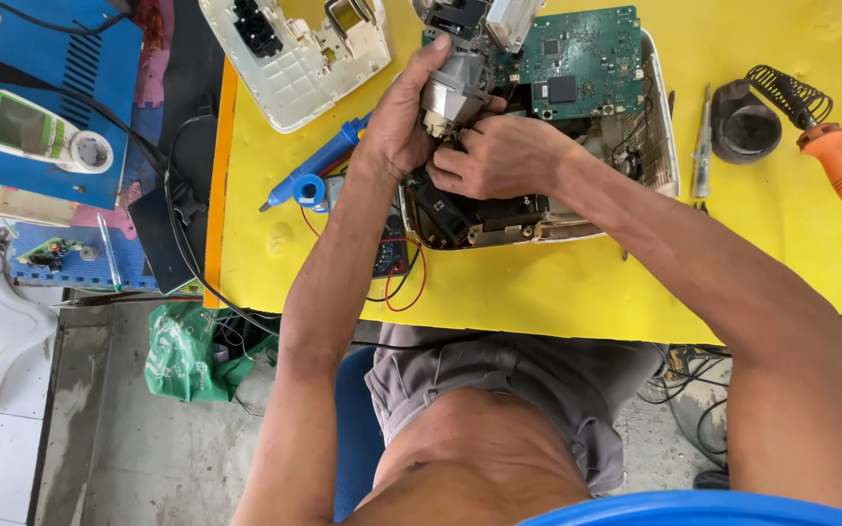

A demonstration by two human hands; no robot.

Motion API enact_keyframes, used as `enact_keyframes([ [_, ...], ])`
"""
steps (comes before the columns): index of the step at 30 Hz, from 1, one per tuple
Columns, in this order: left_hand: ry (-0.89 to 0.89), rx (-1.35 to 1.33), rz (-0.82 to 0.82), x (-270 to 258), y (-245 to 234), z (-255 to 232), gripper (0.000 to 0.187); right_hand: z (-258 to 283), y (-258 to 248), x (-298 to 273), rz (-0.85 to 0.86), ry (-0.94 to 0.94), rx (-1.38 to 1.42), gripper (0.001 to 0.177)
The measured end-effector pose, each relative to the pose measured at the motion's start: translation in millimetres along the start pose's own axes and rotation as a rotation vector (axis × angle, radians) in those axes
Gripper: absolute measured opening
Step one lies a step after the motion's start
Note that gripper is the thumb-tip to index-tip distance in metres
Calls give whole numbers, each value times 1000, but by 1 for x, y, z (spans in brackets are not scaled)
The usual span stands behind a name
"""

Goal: The person uses a red screwdriver to unscrew and remove a projector lamp assembly from a disassembled projector. They then use a black screwdriver to loosen screws on the lamp assembly itself.

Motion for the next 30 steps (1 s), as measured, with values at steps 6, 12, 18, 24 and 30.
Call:
enact_keyframes([
  [6,120,10,180,2,-5,3,48,-1,-2,0,-55,-92,-52,17],
  [12,273,17,196,-1,-12,6,42,1,0,1,-76,-102,-73,18],
  [18,313,4,225,-1,-9,7,52,6,4,-4,-131,-12,8,13],
  [24,294,79,90,-4,-2,9,59,14,7,-7,-95,23,21,13],
  [30,263,-11,144,5,-5,13,56,13,3,-6,-70,180,105,20],
])
Point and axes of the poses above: each hand's wrist, its own x-axis towards the middle knuckle, its own y-axis out of the palm, z = x × y, the point moved 2 cm from there along x, towards the middle knuckle, and after that the axes turned 4 degrees about -z, right-handed, at the moved point
